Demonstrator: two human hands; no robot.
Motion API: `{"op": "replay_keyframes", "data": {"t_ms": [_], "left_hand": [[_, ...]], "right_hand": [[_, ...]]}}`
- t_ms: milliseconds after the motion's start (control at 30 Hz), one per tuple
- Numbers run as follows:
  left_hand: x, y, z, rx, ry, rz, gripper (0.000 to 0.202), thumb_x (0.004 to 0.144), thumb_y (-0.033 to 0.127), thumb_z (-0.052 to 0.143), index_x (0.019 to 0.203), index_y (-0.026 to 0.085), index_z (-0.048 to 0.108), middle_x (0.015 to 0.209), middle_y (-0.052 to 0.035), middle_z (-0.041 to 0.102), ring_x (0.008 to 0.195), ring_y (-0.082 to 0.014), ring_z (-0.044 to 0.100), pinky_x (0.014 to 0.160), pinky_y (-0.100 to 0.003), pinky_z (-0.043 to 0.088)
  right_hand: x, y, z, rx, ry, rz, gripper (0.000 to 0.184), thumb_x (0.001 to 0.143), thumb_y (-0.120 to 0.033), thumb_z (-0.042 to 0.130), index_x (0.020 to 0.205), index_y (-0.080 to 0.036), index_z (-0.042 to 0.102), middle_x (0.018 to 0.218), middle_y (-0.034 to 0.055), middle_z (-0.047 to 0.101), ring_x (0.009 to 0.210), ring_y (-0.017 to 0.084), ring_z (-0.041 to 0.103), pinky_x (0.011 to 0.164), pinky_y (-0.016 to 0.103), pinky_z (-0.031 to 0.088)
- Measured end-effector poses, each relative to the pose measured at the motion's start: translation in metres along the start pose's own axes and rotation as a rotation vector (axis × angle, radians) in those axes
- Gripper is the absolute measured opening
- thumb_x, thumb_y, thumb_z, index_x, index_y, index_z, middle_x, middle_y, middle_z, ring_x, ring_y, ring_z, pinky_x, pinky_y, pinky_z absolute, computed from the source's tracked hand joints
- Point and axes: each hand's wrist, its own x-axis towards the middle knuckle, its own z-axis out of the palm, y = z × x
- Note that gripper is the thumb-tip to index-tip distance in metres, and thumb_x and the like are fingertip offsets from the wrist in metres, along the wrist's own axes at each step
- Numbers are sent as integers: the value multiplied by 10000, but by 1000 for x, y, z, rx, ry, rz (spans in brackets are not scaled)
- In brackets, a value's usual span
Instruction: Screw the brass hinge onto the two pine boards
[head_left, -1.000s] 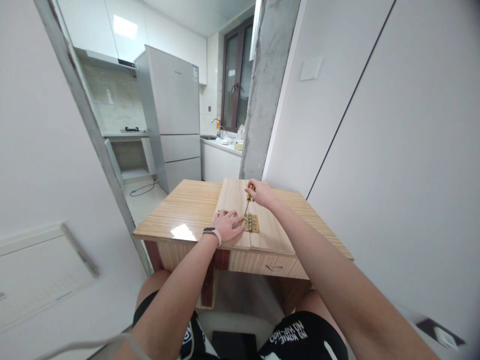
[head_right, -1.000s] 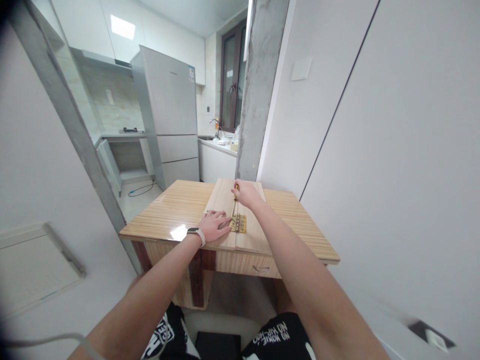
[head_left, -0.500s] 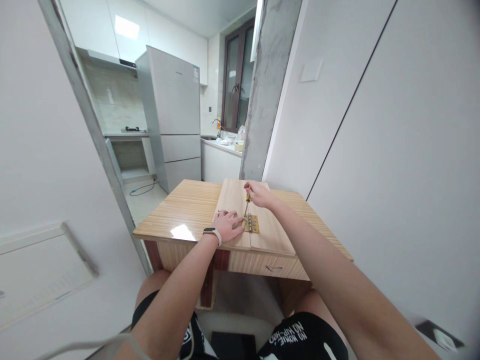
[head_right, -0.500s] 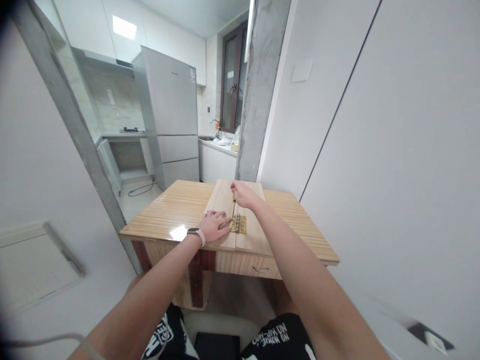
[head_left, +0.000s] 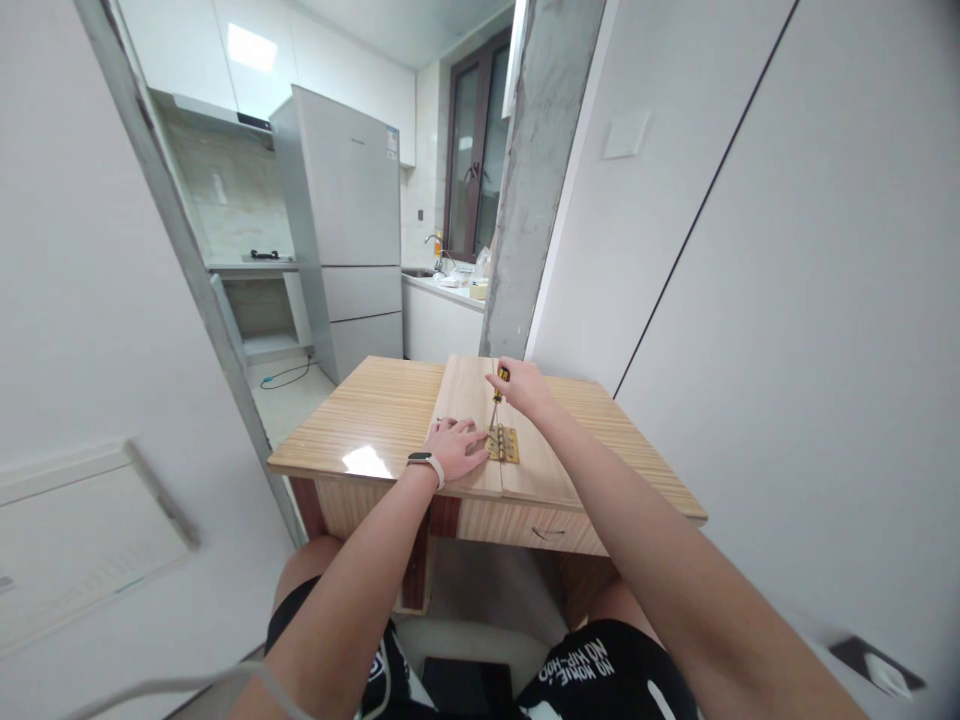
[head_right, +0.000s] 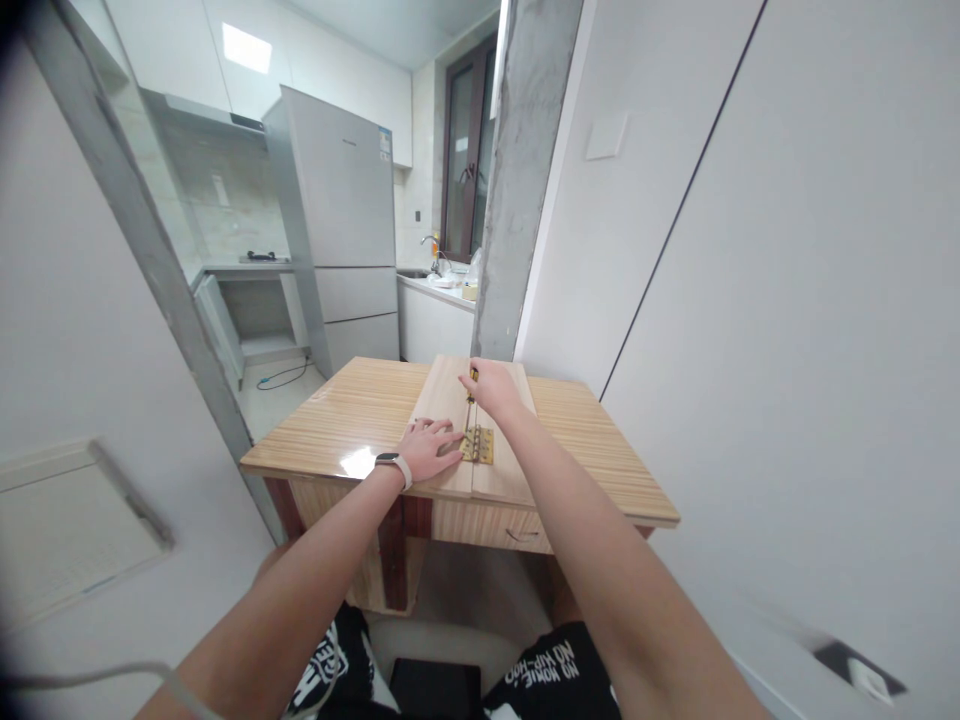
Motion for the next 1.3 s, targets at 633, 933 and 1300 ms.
{"op": "replay_keyframes", "data": {"t_ms": [633,933,1300], "left_hand": [[1,-1,3,18,13,10,507,938,713,465,1376,499,604,1502,37,526,1300,-353,450,1056,-542,385],[1,-1,2,16,12,-1,518,937,707,475,1386,485,605,1524,29,509,1321,-347,439,1075,-531,372],[1,0,3,16,19,7,499,938,700,479,1375,497,609,1500,37,527,1300,-345,448,1063,-530,389]], "right_hand": [[9,14,-13,277,-290,41,179,985,-145,529,1089,-189,668,824,17,727,652,120,676,685,219,482],[-1,5,-11,-66,-63,35,375,975,-527,611,830,-186,668,857,83,735,788,184,665,703,246,406],[-2,5,-10,79,-95,-106,137,964,-167,598,1070,-204,675,994,41,745,847,147,658,798,243,437]]}}
